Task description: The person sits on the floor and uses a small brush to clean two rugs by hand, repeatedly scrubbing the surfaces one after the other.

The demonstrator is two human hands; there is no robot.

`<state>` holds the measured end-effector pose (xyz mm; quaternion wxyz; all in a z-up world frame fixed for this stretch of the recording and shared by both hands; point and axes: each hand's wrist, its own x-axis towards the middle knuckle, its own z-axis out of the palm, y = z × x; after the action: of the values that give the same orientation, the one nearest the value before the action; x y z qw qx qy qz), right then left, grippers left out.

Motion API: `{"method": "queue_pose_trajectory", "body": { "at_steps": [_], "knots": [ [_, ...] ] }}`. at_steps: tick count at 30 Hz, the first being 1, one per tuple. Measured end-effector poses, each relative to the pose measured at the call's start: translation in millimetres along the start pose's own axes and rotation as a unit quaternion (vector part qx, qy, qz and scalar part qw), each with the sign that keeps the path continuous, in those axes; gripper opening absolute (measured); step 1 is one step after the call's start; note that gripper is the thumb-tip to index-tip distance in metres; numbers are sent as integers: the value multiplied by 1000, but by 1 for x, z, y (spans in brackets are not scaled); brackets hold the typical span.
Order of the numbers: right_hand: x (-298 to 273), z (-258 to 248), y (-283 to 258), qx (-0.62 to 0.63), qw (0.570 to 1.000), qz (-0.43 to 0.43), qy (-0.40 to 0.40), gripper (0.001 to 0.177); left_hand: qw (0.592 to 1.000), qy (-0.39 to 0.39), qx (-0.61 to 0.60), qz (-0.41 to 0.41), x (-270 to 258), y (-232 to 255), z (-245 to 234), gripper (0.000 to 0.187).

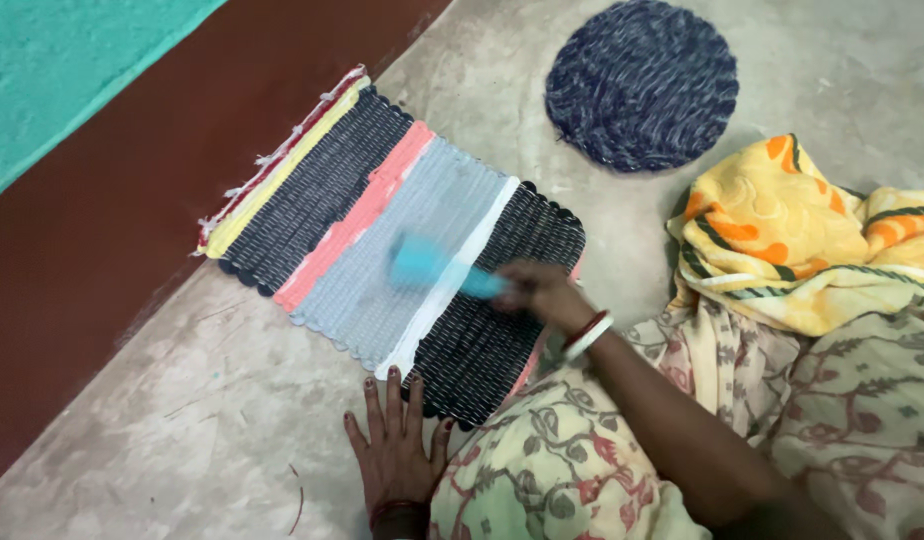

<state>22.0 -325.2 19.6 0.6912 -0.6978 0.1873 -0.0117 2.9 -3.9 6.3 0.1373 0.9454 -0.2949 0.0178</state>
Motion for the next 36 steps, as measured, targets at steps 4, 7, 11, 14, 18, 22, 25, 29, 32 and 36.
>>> {"method": "queue_pose_trajectory", "body": {
  "at_steps": [4, 7, 11, 14, 18, 22, 25, 29, 32, 36],
  "knots": [
    [-22, 10, -11, -272, 947, 7, -171, 24, 1000, 7, -5, 1, -1, 1, 0, 70],
    [0, -36, -6, -120, 986, 69, 93, 23, 1000, -8, 0, -5, 1, 1, -3, 70],
    [-4, -85, 7, -168, 945, -49, 275, 20, 999, -31, 6, -11, 3, 3, -8, 70],
    [-17, -83, 18, -107, 983, -56, 138, 25, 1000, -17, 2, -8, 3, 4, -10, 70],
    [-42, -57, 20, -195, 979, -29, -40, 31, 1000, -16, 0, -7, 3, 6, -11, 71],
    [-37, -84, -2, -262, 943, 0, 204, 21, 1000, -21, 9, -15, 1, 6, -13, 71],
    [-38, -98, -12, -193, 927, 2, 322, 21, 1000, -13, 5, -10, 4, 7, -12, 71],
    [-51, -77, -15, -95, 992, -59, 62, 31, 1000, -7, 2, -7, 2, 5, -9, 71],
    [-67, -56, -25, -195, 967, 67, -152, 28, 1000, -19, 9, -13, 2, 7, -11, 71],
    [-65, -87, -16, -276, 950, 133, -56, 30, 1000, -17, 4, -11, 2, 7, -12, 72]
  ]
}}
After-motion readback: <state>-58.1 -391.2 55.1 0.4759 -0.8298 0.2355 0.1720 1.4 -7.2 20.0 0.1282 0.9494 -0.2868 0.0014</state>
